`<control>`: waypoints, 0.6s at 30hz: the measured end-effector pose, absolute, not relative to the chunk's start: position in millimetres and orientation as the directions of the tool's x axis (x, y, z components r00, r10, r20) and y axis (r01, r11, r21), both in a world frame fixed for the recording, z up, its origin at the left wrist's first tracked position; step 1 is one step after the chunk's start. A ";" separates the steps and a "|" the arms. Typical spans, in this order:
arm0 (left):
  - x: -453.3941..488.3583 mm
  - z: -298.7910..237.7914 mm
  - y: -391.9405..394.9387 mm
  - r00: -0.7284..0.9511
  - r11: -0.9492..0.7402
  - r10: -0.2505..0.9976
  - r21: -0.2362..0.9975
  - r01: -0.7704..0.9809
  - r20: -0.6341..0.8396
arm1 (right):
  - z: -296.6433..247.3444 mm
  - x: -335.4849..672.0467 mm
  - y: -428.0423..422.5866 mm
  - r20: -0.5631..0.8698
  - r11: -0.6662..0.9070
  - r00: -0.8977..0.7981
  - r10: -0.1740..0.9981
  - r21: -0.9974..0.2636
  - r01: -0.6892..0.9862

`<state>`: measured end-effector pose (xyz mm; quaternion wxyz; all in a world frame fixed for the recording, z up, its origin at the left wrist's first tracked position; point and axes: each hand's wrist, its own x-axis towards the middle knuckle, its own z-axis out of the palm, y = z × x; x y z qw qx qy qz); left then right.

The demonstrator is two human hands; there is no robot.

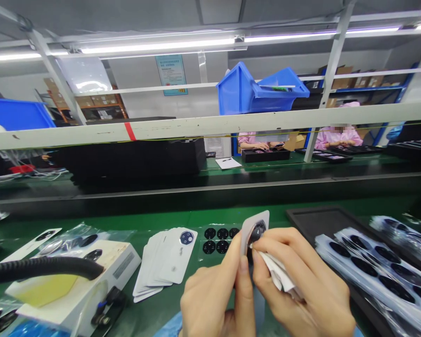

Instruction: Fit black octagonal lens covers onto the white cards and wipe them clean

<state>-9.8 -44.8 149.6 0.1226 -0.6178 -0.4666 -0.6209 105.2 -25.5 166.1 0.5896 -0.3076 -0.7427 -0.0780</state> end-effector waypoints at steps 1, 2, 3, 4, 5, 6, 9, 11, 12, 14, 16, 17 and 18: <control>-9.7 150.1 -44.7 -0.211 -0.535 0.406 0.418 0.734 0.889 | 165.5 105.6 -25.9 0.924 0.800 -0.134 0.359 -0.231 0.554; -9.6 150.6 -44.7 -0.216 -0.532 0.387 0.409 0.742 0.896 | 164.8 106.2 -26.2 0.923 0.801 -0.153 0.354 -0.214 0.559; -9.5 151.1 -44.8 -0.224 -0.525 0.369 0.401 0.751 0.902 | 164.0 106.7 -26.4 0.921 0.801 -0.169 0.350 -0.201 0.564; -9.4 151.7 -45.0 -0.231 -0.516 0.355 0.396 0.760 0.906 | 163.2 107.0 -26.3 0.920 0.800 -0.180 0.349 -0.192 0.568; -9.3 152.1 -45.4 -0.236 -0.507 0.346 0.393 0.768 0.908 | 162.4 107.1 -26.0 0.919 0.799 -0.185 0.348 -0.188 0.571; -9.4 152.5 -45.8 -0.236 -0.501 0.347 0.392 0.771 0.908 | 161.7 106.7 -25.3 0.920 0.798 -0.184 0.347 -0.187 0.573; -9.9 152.7 -47.4 -0.218 -0.493 0.384 0.399 0.773 0.897 | 160.9 103.5 -22.6 0.934 0.811 -0.147 0.325 -0.195 0.552; -10.3 152.1 -48.2 -0.202 -0.488 0.415 0.404 0.774 0.887 | 161.2 100.4 -21.5 0.949 0.828 -0.093 0.302 -0.213 0.519; -10.5 151.6 -48.4 -0.196 -0.481 0.427 0.405 0.777 0.883 | 161.6 99.0 -21.5 0.950 0.833 -0.064 0.305 -0.233 0.503; -10.5 150.9 -48.5 -0.186 -0.472 0.443 0.404 0.784 0.877 | 162.5 97.1 -22.2 0.938 0.826 -0.029 0.345 -0.289 0.484; -10.3 150.9 -48.0 -0.182 -0.470 0.443 0.401 0.786 0.878 | 163.3 97.0 -22.6 0.920 0.813 -0.027 0.391 -0.331 0.478; -10.2 151.3 -47.8 -0.186 -0.473 0.435 0.400 0.785 0.881 | 163.5 97.8 -22.4 0.914 0.813 -0.042 0.404 -0.338 0.475; -10.1 151.9 -47.5 -0.196 -0.476 0.420 0.399 0.784 0.886 | 163.5 99.2 -22.0 0.915 0.821 -0.064 0.399 -0.325 0.469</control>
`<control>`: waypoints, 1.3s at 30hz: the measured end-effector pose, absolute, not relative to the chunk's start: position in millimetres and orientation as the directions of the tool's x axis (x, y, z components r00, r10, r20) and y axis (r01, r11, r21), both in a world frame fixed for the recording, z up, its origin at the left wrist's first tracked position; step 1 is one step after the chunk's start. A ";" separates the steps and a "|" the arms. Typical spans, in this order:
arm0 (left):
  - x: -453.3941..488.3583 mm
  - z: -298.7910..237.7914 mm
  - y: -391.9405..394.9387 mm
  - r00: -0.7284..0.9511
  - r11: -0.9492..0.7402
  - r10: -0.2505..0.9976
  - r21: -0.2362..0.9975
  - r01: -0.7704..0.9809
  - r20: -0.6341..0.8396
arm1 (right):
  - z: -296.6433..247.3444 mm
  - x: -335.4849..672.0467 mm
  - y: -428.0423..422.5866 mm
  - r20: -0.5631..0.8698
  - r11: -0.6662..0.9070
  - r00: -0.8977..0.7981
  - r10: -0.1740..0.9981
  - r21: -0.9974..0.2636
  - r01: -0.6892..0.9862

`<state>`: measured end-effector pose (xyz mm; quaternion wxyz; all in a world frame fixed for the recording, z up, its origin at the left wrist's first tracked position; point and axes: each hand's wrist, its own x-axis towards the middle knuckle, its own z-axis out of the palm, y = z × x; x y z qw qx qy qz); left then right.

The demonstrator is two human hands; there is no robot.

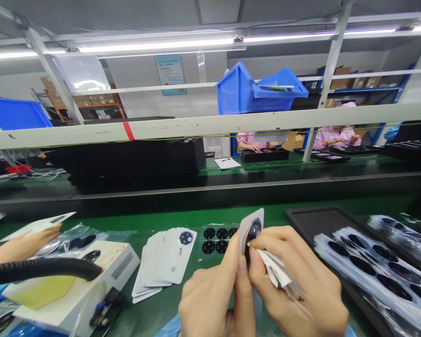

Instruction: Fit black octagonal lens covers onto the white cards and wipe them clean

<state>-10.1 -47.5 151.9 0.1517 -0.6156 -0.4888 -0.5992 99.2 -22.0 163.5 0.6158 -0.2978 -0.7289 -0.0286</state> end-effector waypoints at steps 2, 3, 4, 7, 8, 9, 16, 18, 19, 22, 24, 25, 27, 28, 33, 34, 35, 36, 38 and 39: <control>-9.7 153.6 -47.4 -0.230 -0.473 0.372 0.397 0.786 0.899 | 163.0 103.5 -21.1 0.918 0.845 -0.136 0.372 -0.274 0.459; -9.6 154.5 -47.6 -0.247 -0.472 0.347 0.397 0.787 0.905 | 162.6 106.1 -20.9 0.914 0.851 -0.180 0.363 -0.247 0.463; -9.4 155.2 -47.9 -0.260 -0.473 0.327 0.395 0.788 0.909 | 162.2 108.6 -21.1 0.907 0.852 -0.221 0.358 -0.221 0.474; -9.5 155.7 -49.6 -0.251 -0.462 0.321 0.383 0.800 0.913 | 161.8 112.8 -23.5 0.892 0.833 -0.269 0.364 -0.184 0.521; -9.7 155.3 -50.1 -0.244 -0.448 0.329 0.378 0.810 0.912 | 162.1 112.4 -24.5 0.894 0.826 -0.253 0.370 -0.192 0.530; -9.9 154.6 -50.6 -0.237 -0.434 0.340 0.375 0.819 0.910 | 162.5 111.0 -25.4 0.898 0.820 -0.223 0.378 -0.213 0.531; -6.9 149.2 -48.7 -0.242 -0.438 0.402 0.418 0.796 0.883 | 163.4 94.7 -27.8 0.908 0.803 0.021 0.418 -0.380 0.459; -4.7 148.6 -46.9 -0.307 -0.474 0.365 0.459 0.752 0.879 | 163.9 92.6 -28.2 0.898 0.792 0.065 0.434 -0.416 0.447; -3.8 148.6 -46.2 -0.355 -0.488 0.347 0.491 0.722 0.868 | 164.4 92.2 -28.4 0.891 0.789 0.088 0.445 -0.437 0.433; -3.9 151.1 -45.2 -0.521 -0.495 0.367 0.636 0.592 0.771 | 166.7 94.3 -29.3 0.834 0.778 0.135 0.534 -0.548 0.307; -6.4 155.3 -45.4 -0.562 -0.491 0.492 0.745 0.451 0.665 | 167.8 98.5 -30.2 0.757 0.746 0.155 0.635 -0.653 0.131; -8.1 157.9 -45.4 -0.553 -0.487 0.565 0.789 0.375 0.612 | 168.2 101.0 -30.8 0.712 0.717 0.159 0.684 -0.696 0.034; -11.6 163.1 -45.1 -0.504 -0.474 0.687 0.848 0.237 0.524 | 168.4 106.1 -32.1 0.631 0.648 0.150 0.761 -0.751 -0.128; -13.2 165.3 -44.7 -0.481 -0.466 0.725 0.865 0.186 0.493 | 168.4 108.4 -32.7 0.601 0.616 0.137 0.788 -0.766 -0.183; -16.7 169.4 -42.8 -0.452 -0.444 0.774 0.889 0.111 0.443 | 167.5 114.5 -35.0 0.504 0.494 0.062 0.862 -0.803 -0.333; -16.6 169.4 -43.0 -0.452 -0.441 0.777 0.891 0.105 0.438 | 167.2 115.1 -35.2 0.500 0.484 0.050 0.865 -0.803 -0.348; -16.4 169.4 -43.3 -0.453 -0.438 0.781 0.894 0.095 0.430 | 166.9 115.6 -35.2 0.498 0.477 0.040 0.866 -0.802 -0.360; -16.0 169.5 -43.8 -0.455 -0.433 0.785 0.898 0.082 0.420 | 166.7 116.1 -35.1 0.496 0.471 0.029 0.868 -0.801 -0.369; -15.3 170.1 -45.2 -0.463 -0.420 0.792 0.905 0.061 0.399 | 166.4 116.9 -34.8 0.491 0.456 0.007 0.871 -0.804 -0.381; -15.1 170.5 -46.0 -0.464 -0.415 0.794 0.908 0.057 0.392 | 166.5 117.2 -34.7 0.488 0.450 -0.001 0.873 -0.806 -0.385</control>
